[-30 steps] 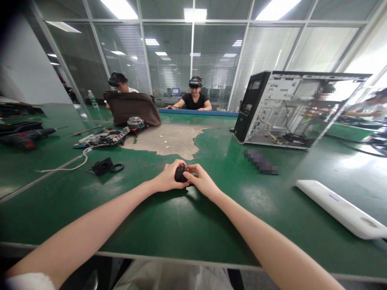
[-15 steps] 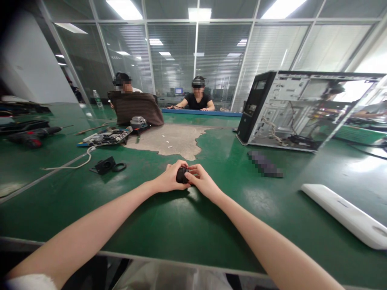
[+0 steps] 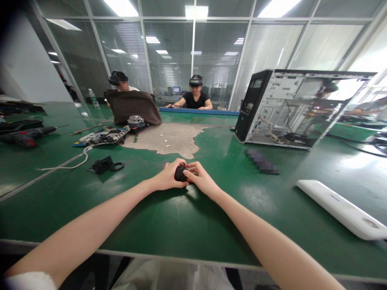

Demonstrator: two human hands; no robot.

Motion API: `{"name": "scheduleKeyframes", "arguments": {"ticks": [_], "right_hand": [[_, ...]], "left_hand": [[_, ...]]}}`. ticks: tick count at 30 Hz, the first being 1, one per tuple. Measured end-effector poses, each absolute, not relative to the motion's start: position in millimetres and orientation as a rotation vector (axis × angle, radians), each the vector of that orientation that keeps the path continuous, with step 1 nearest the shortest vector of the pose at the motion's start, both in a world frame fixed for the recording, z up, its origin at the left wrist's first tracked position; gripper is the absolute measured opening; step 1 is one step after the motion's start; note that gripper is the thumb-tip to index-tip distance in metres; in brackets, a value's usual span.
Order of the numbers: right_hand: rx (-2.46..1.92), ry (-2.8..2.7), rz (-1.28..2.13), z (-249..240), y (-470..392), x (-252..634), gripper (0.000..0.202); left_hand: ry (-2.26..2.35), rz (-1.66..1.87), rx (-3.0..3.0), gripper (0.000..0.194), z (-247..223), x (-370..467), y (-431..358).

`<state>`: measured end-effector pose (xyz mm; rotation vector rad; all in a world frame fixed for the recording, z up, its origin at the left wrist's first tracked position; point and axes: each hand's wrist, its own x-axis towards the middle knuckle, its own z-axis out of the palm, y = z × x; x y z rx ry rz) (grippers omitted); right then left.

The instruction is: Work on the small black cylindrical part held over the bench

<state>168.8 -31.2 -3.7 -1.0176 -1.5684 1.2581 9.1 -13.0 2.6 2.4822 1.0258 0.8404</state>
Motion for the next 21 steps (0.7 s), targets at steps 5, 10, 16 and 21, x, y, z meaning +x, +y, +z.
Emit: {"name": "scheduleKeyframes", "arguments": {"ticks": [5, 10, 16, 21], "right_hand": [[-0.915, -1.674, 1.256, 0.4, -34.9, 173.1, 0.025], [-0.942, -1.645, 1.213, -0.4, -34.7, 170.8, 0.02], [-1.028, -1.595, 1.226, -3.8, -28.3, 168.8, 0.022], [-0.896, -1.713, 1.247, 0.7, -30.7, 174.7, 0.023]], "left_hand": [[1.016, 0.838, 2.49, 0.052, 1.5, 9.0, -12.2], [1.009, 0.836, 2.486, 0.054, 1.1, 9.3, -11.6], [1.006, 0.827, 2.483, 0.055, 1.5, 8.8, -10.4], [1.021, 0.814, 2.483, 0.055, 2.8, 8.1, -11.1]]}}
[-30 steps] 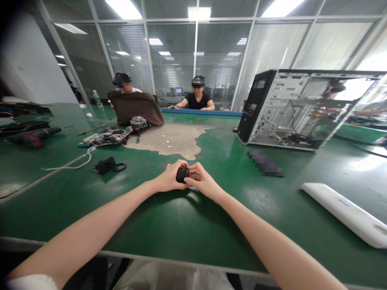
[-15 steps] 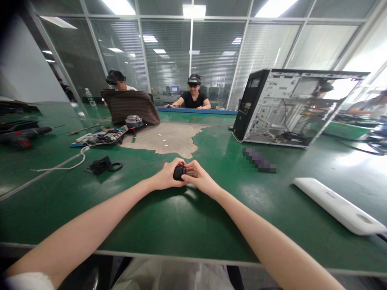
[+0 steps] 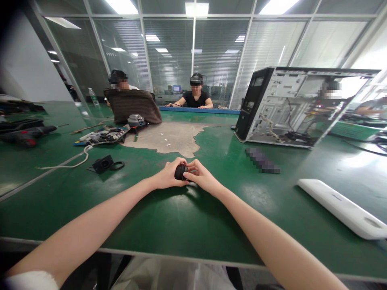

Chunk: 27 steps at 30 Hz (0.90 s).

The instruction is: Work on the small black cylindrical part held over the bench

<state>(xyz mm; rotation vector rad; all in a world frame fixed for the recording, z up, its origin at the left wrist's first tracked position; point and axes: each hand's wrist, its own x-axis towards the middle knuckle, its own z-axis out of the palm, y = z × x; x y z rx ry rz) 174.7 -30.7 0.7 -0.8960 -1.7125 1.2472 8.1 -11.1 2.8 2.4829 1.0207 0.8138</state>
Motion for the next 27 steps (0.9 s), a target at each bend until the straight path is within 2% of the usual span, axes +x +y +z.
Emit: {"name": "scheduleKeyframes", "arguments": {"ticks": [6, 11, 18, 27], "right_hand": [[-0.935, -1.651, 1.234, -0.3, -30.4, 171.9, 0.019], [-1.017, -1.576, 1.249, -1.6, -28.1, 168.7, 0.023], [-0.869, -1.698, 1.241, 3.6, -34.2, 173.4, 0.024], [-1.002, -1.601, 1.227, -1.8, -28.2, 170.1, 0.023]], "left_hand": [[1.016, 0.818, 2.465, 0.054, 4.8, 8.5, -12.5], [1.023, 0.81, 2.461, 0.054, 4.4, 8.2, -11.9], [0.998, 0.805, 2.472, 0.053, 5.0, 7.6, -13.2], [1.011, 0.796, 2.459, 0.053, 6.7, 7.6, -13.9]]}}
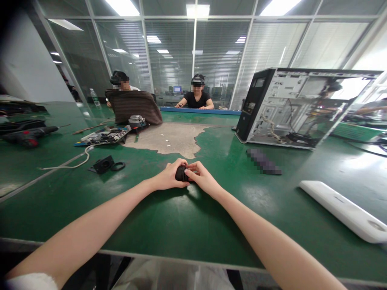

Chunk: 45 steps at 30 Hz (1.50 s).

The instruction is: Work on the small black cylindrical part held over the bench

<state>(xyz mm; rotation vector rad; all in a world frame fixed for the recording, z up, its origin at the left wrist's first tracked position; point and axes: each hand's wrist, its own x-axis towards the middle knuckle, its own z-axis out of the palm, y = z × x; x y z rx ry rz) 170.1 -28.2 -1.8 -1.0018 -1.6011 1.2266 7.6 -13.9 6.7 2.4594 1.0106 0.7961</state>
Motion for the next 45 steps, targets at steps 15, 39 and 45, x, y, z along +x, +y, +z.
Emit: {"name": "scheduleKeyframes", "arguments": {"ticks": [15, 39, 45], "right_hand": [[-0.98, -1.623, 1.193, -2.4, -27.4, 170.6, 0.021], [-0.882, -1.696, 1.221, -1.9, -30.3, 174.5, 0.024], [-0.898, -1.642, 1.195, -3.1, -29.7, 172.4, 0.019]], "left_hand": [[0.994, 0.805, 2.45, 0.053, 6.2, 8.7, -13.7], [1.034, 0.799, 2.433, 0.053, 7.1, 8.0, -15.8], [1.042, 0.802, 2.429, 0.054, 6.5, 7.9, -15.3]]}}
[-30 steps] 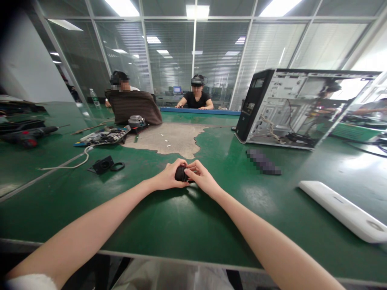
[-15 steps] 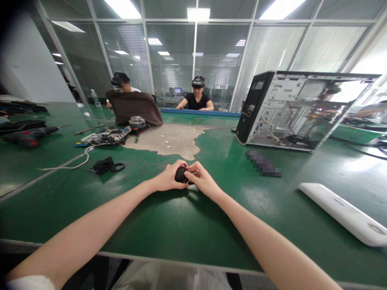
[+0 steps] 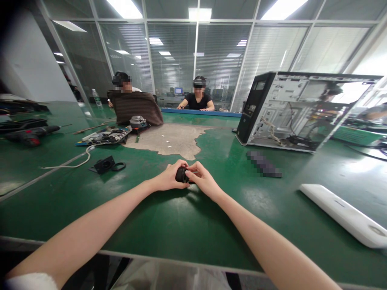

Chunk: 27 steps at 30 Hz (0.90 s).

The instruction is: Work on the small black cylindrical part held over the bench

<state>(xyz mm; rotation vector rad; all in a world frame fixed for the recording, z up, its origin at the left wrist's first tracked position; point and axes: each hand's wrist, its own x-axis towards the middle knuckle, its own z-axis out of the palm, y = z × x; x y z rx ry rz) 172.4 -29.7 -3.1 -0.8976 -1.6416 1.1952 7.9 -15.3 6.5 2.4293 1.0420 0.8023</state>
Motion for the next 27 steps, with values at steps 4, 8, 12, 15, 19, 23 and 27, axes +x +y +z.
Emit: {"name": "scheduleKeyframes", "arguments": {"ticks": [4, 8, 12, 15, 19, 23, 27], "right_hand": [[-0.977, -1.633, 1.151, -7.6, -25.0, 171.4, 0.024], [-0.967, -1.674, 1.188, -6.0, -26.4, 173.4, 0.022], [-0.874, -1.704, 1.205, -1.1, -31.1, 174.2, 0.024], [-0.897, -1.667, 1.197, -1.8, -30.5, 172.9, 0.019], [-0.958, -1.651, 1.166, -7.3, -25.1, 172.2, 0.021], [-0.997, -1.665, 1.175, -8.0, -24.1, 174.4, 0.023], [-0.892, -1.708, 1.208, -2.1, -30.0, 175.8, 0.024]], "left_hand": [[1.031, 0.802, 2.437, 0.054, 4.8, 7.4, -12.8], [1.026, 0.804, 2.446, 0.054, 3.9, 7.3, -12.3], [1.031, 0.796, 2.443, 0.051, 5.4, 7.5, -14.0], [1.036, 0.805, 2.439, 0.051, 6.5, 7.4, -14.5], [1.025, 0.81, 2.438, 0.053, 5.7, 7.1, -13.4], [1.032, 0.803, 2.437, 0.054, 4.4, 6.9, -12.4], [1.028, 0.803, 2.438, 0.051, 4.8, 7.3, -13.0]]}}
